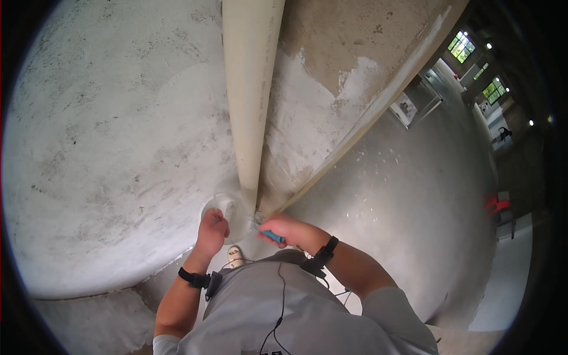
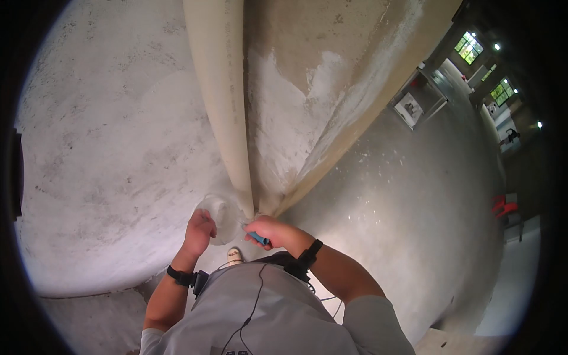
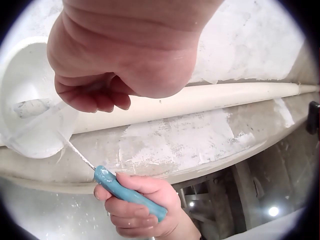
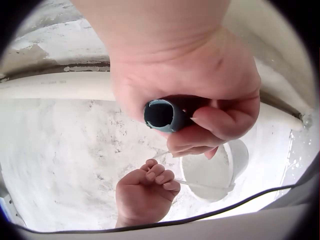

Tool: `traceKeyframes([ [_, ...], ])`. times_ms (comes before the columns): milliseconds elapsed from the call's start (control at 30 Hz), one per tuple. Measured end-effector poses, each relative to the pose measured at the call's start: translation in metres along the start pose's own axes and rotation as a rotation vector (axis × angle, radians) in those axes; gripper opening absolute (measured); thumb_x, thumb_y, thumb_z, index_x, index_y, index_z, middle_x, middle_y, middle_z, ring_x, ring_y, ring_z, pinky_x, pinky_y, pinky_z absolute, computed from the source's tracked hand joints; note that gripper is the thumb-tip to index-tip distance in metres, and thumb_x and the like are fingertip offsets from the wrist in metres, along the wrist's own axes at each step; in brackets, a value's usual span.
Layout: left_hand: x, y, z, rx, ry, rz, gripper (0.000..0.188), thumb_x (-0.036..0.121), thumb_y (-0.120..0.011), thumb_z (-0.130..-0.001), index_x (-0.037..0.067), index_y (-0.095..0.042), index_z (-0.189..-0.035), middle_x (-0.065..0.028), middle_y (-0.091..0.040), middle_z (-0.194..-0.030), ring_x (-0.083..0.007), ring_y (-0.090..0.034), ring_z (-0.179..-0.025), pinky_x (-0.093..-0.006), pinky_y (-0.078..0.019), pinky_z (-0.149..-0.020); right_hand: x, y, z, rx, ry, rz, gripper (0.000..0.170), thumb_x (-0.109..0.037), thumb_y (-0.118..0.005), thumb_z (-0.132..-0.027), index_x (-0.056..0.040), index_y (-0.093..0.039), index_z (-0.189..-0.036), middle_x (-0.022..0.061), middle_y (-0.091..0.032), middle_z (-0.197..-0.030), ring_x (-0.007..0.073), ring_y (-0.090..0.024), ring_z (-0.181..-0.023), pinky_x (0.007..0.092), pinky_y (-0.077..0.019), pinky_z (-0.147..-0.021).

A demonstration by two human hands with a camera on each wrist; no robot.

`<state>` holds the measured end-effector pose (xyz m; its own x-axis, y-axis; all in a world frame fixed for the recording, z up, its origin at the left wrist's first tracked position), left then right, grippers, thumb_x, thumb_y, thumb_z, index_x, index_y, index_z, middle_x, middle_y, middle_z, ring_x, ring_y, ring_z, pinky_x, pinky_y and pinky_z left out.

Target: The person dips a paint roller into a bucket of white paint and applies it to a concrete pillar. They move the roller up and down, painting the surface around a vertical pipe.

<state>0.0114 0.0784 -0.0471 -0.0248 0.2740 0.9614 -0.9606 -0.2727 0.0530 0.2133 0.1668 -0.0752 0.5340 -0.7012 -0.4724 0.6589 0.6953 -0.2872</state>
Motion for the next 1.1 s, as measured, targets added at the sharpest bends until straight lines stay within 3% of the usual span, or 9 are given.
traceKeyframes([
  [100, -0.002, 0.002, -0.002, 0.058, 0.015, 0.081, 0.012, 0.002, -0.044, -0.076, 0.001, -0.042, -0.089, -0.0089, -0.054, -0.06, -0.016, -0.052, -0.054, -0.0274, -0.0415, -0.051, 0.004, 0.004, 0.014, 0.042, 0.09, 0.162, 0.03, -0.03, -0.06, -0.089, -0.0007, -0.064, -0.084, 0.005, -0.055, -0.06, 0.0134, -0.05, -0.046, 0.0277, -0.0324, -0.037],
  [200, -0.001, 0.005, -0.004, 0.123, 0.017, -0.058, 0.012, 0.002, -0.044, -0.076, 0.0, -0.043, -0.088, -0.0092, -0.053, -0.058, -0.0168, -0.051, -0.051, -0.0279, -0.0412, -0.049, 0.006, 0.005, 0.028, 0.124, 0.154, 0.422, 0.027, -0.028, -0.062, -0.088, -0.0013, -0.064, -0.083, 0.0056, -0.058, -0.061, 0.0134, -0.052, -0.046, 0.0274, -0.037, -0.041],
  [267, -0.009, 0.007, -0.008, 0.152, -0.089, -0.095, 0.013, 0.003, -0.045, -0.076, -0.001, -0.044, -0.089, -0.0093, -0.052, -0.057, -0.0178, -0.05, -0.048, -0.0288, -0.0405, -0.046, 0.02, 0.013, 0.02, 0.132, 0.235, 0.36, 0.025, -0.026, -0.061, -0.089, -0.002, -0.062, -0.081, 0.0052, -0.059, -0.062, 0.0132, -0.053, -0.047, 0.0268, -0.0398, -0.045],
  [367, -0.003, 0.009, -0.01, 0.14, 0.046, 0.029, 0.014, 0.004, -0.045, -0.076, -0.001, -0.044, -0.089, -0.0092, -0.051, -0.057, -0.0183, -0.051, -0.048, -0.0293, -0.0405, -0.045, 0.03, 0.015, 0.022, 0.115, 0.305, 0.418, 0.026, -0.025, -0.059, -0.091, -0.0024, -0.059, -0.079, 0.0047, -0.058, -0.062, 0.0132, -0.053, -0.048, 0.0273, -0.0405, -0.045],
  [633, -0.005, 0.011, -0.016, 0.148, 0.062, 0.142, 0.015, 0.005, -0.044, -0.077, -0.002, -0.044, -0.089, -0.0091, -0.052, -0.056, -0.0177, -0.049, -0.047, -0.0289, -0.04, -0.045, 0.039, 0.01, 0.032, 0.204, 0.343, 0.494, 0.026, -0.026, -0.055, -0.094, -0.0036, -0.056, -0.08, 0.0031, -0.056, -0.059, 0.0109, -0.052, -0.048, 0.0258, -0.0408, -0.045],
  [1100, -0.002, 0.007, -0.018, 0.093, 0.038, 0.132, 0.015, 0.004, -0.046, -0.076, -0.002, -0.045, -0.09, -0.0098, -0.053, -0.058, -0.0181, -0.052, -0.048, -0.0293, -0.041, -0.045, 0.047, 0.003, 0.057, 0.297, 0.461, 0.382, 0.021, -0.022, -0.056, -0.093, -0.0031, -0.056, -0.084, 0.0011, -0.054, -0.061, 0.0079, -0.049, -0.052, 0.0243, -0.0401, -0.049],
])
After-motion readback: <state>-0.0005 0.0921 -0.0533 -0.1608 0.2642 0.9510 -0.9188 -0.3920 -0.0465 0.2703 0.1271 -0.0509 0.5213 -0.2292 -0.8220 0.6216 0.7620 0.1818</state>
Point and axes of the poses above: each hand's wrist, its own z-axis away from the middle knuckle, its own y-axis out of the back of the hand, x = y × z, the point moved 3 cm from there along -z, towards the middle knuckle
